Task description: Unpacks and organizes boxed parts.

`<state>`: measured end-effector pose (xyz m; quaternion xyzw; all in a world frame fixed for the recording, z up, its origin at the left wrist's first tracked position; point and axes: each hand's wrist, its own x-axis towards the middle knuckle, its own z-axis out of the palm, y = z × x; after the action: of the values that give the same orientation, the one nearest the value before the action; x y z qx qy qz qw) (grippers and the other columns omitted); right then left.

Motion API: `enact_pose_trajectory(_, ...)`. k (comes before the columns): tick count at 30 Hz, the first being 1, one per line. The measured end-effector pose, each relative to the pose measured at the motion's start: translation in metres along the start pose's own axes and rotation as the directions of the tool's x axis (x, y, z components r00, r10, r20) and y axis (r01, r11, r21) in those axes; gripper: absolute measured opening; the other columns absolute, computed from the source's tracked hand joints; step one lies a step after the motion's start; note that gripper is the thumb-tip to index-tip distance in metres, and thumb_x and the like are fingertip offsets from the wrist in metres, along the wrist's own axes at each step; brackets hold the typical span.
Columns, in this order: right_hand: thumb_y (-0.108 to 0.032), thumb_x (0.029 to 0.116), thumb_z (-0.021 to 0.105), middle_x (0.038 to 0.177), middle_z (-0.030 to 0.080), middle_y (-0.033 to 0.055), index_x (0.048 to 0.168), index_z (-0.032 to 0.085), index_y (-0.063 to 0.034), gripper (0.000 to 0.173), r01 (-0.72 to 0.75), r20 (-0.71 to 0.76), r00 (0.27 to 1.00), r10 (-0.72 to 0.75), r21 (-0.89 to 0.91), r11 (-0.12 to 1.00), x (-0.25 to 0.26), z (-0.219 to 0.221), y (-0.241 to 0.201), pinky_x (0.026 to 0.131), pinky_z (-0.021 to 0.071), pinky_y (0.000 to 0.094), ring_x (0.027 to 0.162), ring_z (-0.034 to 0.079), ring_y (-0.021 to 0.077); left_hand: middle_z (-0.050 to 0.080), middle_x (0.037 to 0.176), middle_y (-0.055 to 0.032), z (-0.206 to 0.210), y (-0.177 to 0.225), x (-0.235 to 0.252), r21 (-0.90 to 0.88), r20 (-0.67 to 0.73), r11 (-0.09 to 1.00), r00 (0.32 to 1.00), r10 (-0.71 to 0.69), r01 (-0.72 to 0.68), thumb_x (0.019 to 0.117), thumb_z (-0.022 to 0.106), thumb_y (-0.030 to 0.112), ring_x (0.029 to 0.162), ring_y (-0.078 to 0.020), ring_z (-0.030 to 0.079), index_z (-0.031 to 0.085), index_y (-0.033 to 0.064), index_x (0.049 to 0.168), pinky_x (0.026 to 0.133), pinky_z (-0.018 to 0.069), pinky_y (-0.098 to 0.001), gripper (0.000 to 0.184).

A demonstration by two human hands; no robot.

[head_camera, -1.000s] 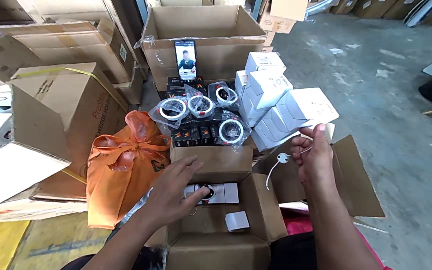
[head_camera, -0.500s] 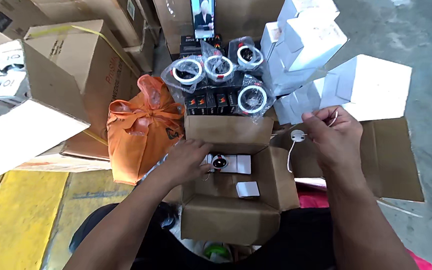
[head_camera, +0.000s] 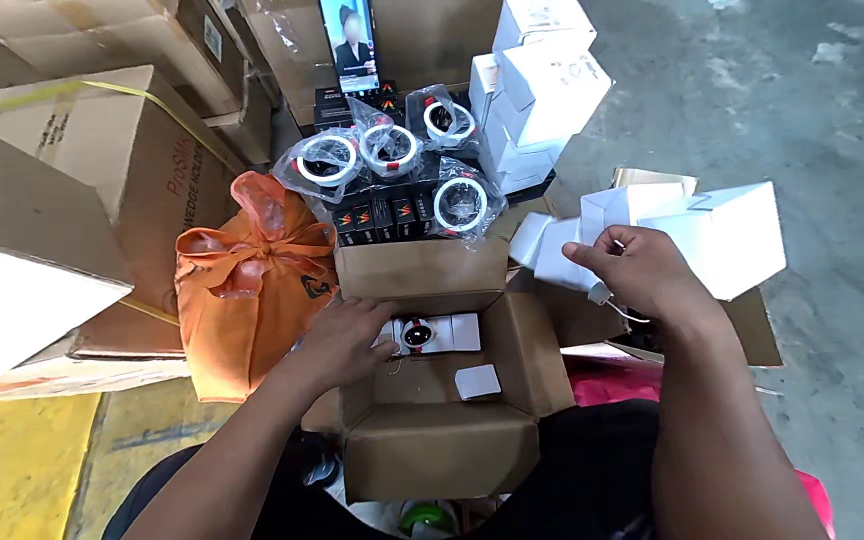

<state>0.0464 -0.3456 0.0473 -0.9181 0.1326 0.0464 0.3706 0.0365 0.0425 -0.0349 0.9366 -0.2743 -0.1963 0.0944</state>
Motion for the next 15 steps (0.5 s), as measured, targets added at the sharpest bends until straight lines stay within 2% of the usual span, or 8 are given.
enact_pose_trajectory(4,-0.039,0.0961,0.072,0.058,0.045,0.0037,0.071,0.056,-0.0072,0.044,-0.136,0.071,0.988,0.137,-0.020,0.991,0.016,-0.011,0.022,0.052,0.0373,0.0395,0.052,0.042,0.0157,0.065,0.135,-0.0124,0.002,0.003,0.001,0.016,0.053,1.000,0.998,-0.020,0.019,0.0970,0.062,0.053,0.126,-0.0355,0.060,0.058,0.0149,0.142,0.105,0.0453,-0.0603,0.060)
enact_pose_trajectory(5,-0.042,0.0960,0.071,0.060,0.045,0.0058,0.072,0.056,-0.0058,0.046,-0.168,0.072,0.983,0.172,-0.051,0.984,0.020,-0.013,0.030,0.055,0.0375,0.0436,0.056,0.043,0.0188,0.065,0.135,-0.0128,0.003,0.003,0.002,0.022,0.066,1.000,0.998,-0.023,0.022,0.0969,0.062,0.053,0.127,-0.0358,0.060,0.058,0.0147,0.142,0.105,0.0449,-0.0605,0.059)
enact_pose_trajectory(7,-0.045,0.0952,0.071,0.068,0.053,0.0133,0.077,0.060,-0.0010,0.049,-0.221,0.064,0.972,0.228,-0.096,0.971,0.024,-0.017,0.044,0.061,0.0418,0.0527,0.064,0.050,0.0268,0.063,0.137,-0.0124,0.004,0.004,0.003,0.029,0.091,0.999,0.995,-0.040,0.037,0.0969,0.061,0.054,0.130,-0.0356,0.058,0.058,0.0156,0.142,0.107,0.0437,-0.0607,0.060)
enact_pose_trajectory(9,-0.046,0.0954,0.071,0.073,0.057,0.0170,0.082,0.063,0.0012,0.049,-0.253,0.069,0.963,0.261,-0.113,0.961,0.024,-0.019,0.053,0.065,0.0437,0.0559,0.069,0.054,0.0298,0.062,0.141,-0.0114,0.005,0.005,0.005,0.034,0.120,0.997,0.990,-0.070,0.067,0.0966,0.061,0.055,0.133,-0.0347,0.056,0.057,0.0164,0.143,0.109,0.0422,-0.0608,0.061)
enact_pose_trajectory(11,-0.045,0.0952,0.072,0.079,0.062,0.0207,0.089,0.067,0.0032,0.049,-0.252,0.070,0.963,0.261,-0.111,0.961,0.022,-0.022,0.056,0.071,0.0475,0.0616,0.074,0.060,0.0345,0.062,0.141,-0.0119,0.006,0.007,0.007,0.039,0.140,0.996,0.986,-0.091,0.086,0.0960,0.061,0.057,0.133,-0.0348,0.056,0.057,0.0165,0.144,0.108,0.0428,-0.0611,0.063)
enact_pose_trajectory(14,-0.045,0.0949,0.071,0.079,0.060,0.0192,0.085,0.062,-0.0007,0.046,-0.180,0.045,0.982,0.186,-0.116,0.977,0.013,-0.019,0.050,0.069,0.0461,0.0638,0.076,0.059,0.0364,0.063,0.138,-0.0134,0.014,0.007,0.012,0.049,0.169,0.995,0.982,-0.089,0.082,0.0955,0.062,0.057,0.131,-0.0362,0.056,0.057,0.0155,0.144,0.107,0.0433,-0.0618,0.064)
enact_pose_trajectory(15,-0.044,0.0951,0.071,0.086,0.064,0.0201,0.091,0.066,-0.0015,0.043,-0.139,0.052,0.988,0.146,-0.124,0.982,0.007,-0.015,0.040,0.073,0.0482,0.0672,0.082,0.063,0.0388,0.063,0.137,-0.0136,0.018,0.007,0.013,0.054,0.176,0.996,0.981,-0.080,0.071,0.0954,0.063,0.056,0.130,-0.0363,0.057,0.057,0.0151,0.144,0.107,0.0435,-0.0614,0.064)
